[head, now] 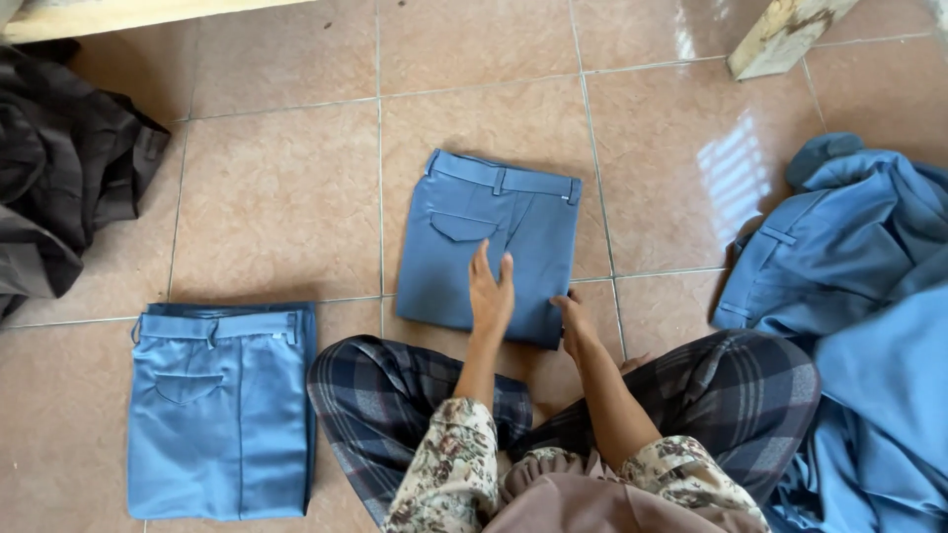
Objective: The person sits on a tiled floor and folds multiple pairs of blue trousers by hand. They lay each pair flat, fold the legs together, fold the trousers in half or thirds, and then place the folded pair onto a growing stack to the left.
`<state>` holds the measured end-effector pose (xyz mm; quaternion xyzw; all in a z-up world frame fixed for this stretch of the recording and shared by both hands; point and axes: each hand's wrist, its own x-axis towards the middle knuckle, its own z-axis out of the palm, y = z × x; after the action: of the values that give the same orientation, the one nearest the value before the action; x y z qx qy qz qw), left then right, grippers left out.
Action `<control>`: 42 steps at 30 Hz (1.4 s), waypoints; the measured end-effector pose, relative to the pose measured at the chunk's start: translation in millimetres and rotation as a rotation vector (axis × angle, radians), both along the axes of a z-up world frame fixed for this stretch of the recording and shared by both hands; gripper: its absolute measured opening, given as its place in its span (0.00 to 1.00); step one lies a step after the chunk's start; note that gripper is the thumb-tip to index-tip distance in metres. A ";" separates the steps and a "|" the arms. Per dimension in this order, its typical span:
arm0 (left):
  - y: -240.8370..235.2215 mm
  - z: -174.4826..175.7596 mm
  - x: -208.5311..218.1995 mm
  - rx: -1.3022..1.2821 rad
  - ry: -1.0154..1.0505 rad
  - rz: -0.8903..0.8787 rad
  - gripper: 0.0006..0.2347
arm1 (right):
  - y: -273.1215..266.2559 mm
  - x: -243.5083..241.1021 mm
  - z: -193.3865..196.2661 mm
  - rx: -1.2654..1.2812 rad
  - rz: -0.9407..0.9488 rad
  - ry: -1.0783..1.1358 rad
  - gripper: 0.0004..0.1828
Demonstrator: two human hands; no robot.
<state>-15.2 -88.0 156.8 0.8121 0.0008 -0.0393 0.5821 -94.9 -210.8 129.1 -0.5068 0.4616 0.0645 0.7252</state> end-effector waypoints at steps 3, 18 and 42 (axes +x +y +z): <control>8.5 -60.7 -38.1 0.651 0.088 -0.156 0.28 | 0.1 7.4 -22.5 -0.086 -0.046 0.031 0.38; 29.7 -84.6 -87.6 0.182 -0.082 0.193 0.23 | -8.6 10.7 -49.9 0.094 -0.122 -0.077 0.34; 109.5 109.4 -64.1 -1.003 0.536 0.168 0.32 | -96.8 65.4 -34.7 0.157 -0.085 -0.138 0.05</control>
<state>-79.3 21.5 266.2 0.3957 0.1942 -0.1931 0.8766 -29.5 -307.6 94.3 -0.4318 0.4251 0.0344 0.7948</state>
